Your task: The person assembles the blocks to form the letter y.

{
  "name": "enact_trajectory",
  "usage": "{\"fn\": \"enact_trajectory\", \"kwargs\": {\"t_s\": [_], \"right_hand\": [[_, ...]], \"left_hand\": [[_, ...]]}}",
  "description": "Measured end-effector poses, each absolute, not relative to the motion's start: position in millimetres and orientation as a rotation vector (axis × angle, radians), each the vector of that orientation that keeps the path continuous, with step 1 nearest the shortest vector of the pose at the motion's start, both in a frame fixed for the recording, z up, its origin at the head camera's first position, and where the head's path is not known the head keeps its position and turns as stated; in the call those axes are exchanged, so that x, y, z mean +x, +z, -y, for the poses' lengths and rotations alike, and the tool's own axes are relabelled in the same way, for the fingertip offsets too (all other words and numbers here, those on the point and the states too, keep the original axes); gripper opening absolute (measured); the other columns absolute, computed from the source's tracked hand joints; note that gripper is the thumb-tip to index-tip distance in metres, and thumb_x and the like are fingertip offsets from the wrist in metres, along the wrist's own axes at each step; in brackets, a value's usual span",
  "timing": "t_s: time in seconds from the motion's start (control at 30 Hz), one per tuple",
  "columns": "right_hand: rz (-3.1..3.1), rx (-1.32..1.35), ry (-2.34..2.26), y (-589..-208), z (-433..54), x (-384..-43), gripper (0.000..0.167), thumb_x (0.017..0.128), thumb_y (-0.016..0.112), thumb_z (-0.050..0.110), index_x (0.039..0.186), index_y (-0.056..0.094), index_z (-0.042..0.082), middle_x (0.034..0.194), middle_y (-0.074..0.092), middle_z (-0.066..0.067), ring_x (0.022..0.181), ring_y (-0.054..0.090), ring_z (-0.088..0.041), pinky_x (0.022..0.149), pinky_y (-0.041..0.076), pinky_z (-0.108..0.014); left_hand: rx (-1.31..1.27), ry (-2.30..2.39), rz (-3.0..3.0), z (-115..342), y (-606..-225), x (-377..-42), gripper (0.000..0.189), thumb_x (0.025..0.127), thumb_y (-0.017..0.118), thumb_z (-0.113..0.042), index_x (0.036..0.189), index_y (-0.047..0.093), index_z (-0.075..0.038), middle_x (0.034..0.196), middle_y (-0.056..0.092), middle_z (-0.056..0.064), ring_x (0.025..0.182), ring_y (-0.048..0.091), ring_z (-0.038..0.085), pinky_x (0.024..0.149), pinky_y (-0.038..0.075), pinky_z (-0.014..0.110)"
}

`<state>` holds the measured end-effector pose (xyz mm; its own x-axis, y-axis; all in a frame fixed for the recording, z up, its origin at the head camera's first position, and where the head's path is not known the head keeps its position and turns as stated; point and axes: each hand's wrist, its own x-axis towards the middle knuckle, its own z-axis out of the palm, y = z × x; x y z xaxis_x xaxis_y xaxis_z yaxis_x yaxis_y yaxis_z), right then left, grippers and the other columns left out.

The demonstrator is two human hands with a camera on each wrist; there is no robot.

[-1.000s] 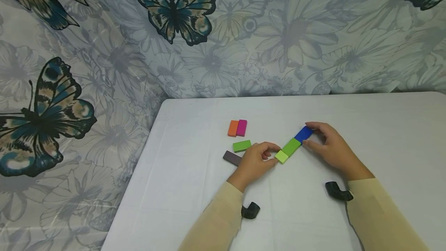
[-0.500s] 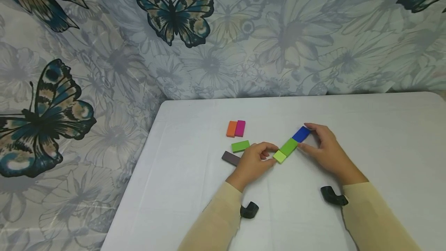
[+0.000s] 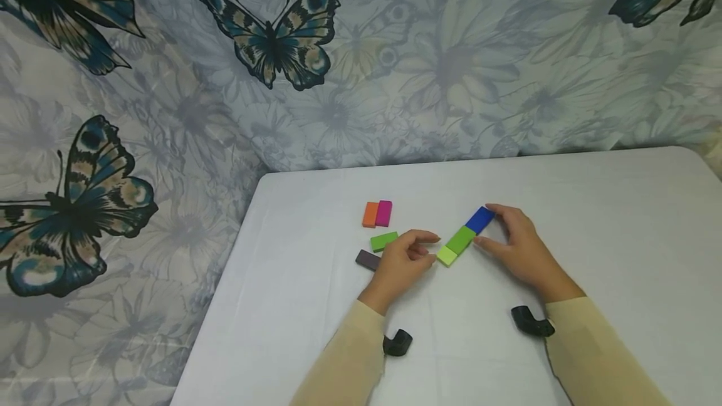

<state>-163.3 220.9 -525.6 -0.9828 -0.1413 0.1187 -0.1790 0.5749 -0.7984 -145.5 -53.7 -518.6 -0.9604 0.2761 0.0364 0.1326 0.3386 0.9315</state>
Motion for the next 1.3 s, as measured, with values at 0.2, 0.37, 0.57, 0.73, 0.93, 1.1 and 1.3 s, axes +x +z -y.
{"fn": "enact_trajectory", "kwargs": {"t_s": [0.2,0.37,0.57,0.73,0.93,1.1,1.3], "right_hand": [[2.749,0.309,1.399,-527,-217,-165,0.079,0.097,0.084,0.019,0.159,0.042,-0.008,0.157,0.041,-0.036,0.148,0.033,-0.057,0.119,0.025,-0.072],[2.773,0.297,1.396,-526,-216,-165,0.08,0.098,0.083,0.021,0.159,0.041,-0.008,0.158,0.041,-0.035,0.149,0.032,-0.057,0.12,0.025,-0.072],[2.774,0.29,1.388,-528,-217,-164,0.08,0.097,0.084,0.021,0.159,0.041,-0.008,0.157,0.041,-0.036,0.148,0.032,-0.057,0.119,0.025,-0.072],[2.776,0.29,1.383,-528,-218,-163,0.08,0.097,0.084,0.021,0.159,0.041,-0.008,0.157,0.041,-0.036,0.148,0.032,-0.058,0.119,0.026,-0.072],[2.773,0.29,1.396,-526,-218,-162,0.08,0.097,0.084,0.02,0.159,0.041,-0.008,0.157,0.04,-0.036,0.149,0.032,-0.057,0.119,0.026,-0.072],[2.759,0.291,1.385,-525,-220,-162,0.08,0.097,0.085,0.019,0.159,0.042,-0.008,0.157,0.042,-0.036,0.148,0.033,-0.057,0.119,0.027,-0.072],[2.744,0.295,1.38,-523,-223,-161,0.08,0.097,0.085,0.02,0.158,0.042,-0.008,0.156,0.042,-0.036,0.147,0.034,-0.057,0.118,0.027,-0.072]], "left_hand": [[0.407,1.846,-2.455,68,-510,-147,0.034,0.099,0.075,-0.003,0.128,0.077,-0.02,0.123,0.076,-0.007,0.103,0.068,0.013,0.088,0.058,0.034],[0.412,1.905,-2.516,84,-508,-156,0.032,0.098,0.075,0.0,0.128,0.076,-0.011,0.121,0.077,-0.006,0.1,0.068,0.017,0.084,0.056,0.034],[0.344,1.907,-2.565,106,-506,-164,0.037,0.096,0.077,0.002,0.131,0.075,-0.011,0.124,0.077,-0.004,0.109,0.068,0.026,0.088,0.055,0.037],[0.271,1.888,-2.593,121,-508,-170,0.043,0.094,0.08,0.002,0.133,0.074,-0.014,0.127,0.074,0.0,0.117,0.066,0.028,0.099,0.052,0.047],[0.234,1.872,-2.566,133,-516,-175,0.048,0.092,0.084,-0.001,0.136,0.073,-0.017,0.13,0.073,-0.001,0.121,0.066,0.026,0.107,0.046,0.054],[0.227,1.822,-2.563,137,-523,-176,0.049,0.091,0.085,-0.002,0.136,0.073,-0.016,0.129,0.074,-0.002,0.118,0.067,0.025,0.104,0.046,0.053],[0.231,1.716,-2.551,136,-528,-176,0.045,0.092,0.084,-0.002,0.134,0.073,-0.016,0.128,0.075,-0.008,0.119,0.065,0.018,0.11,0.045,0.047]]}}
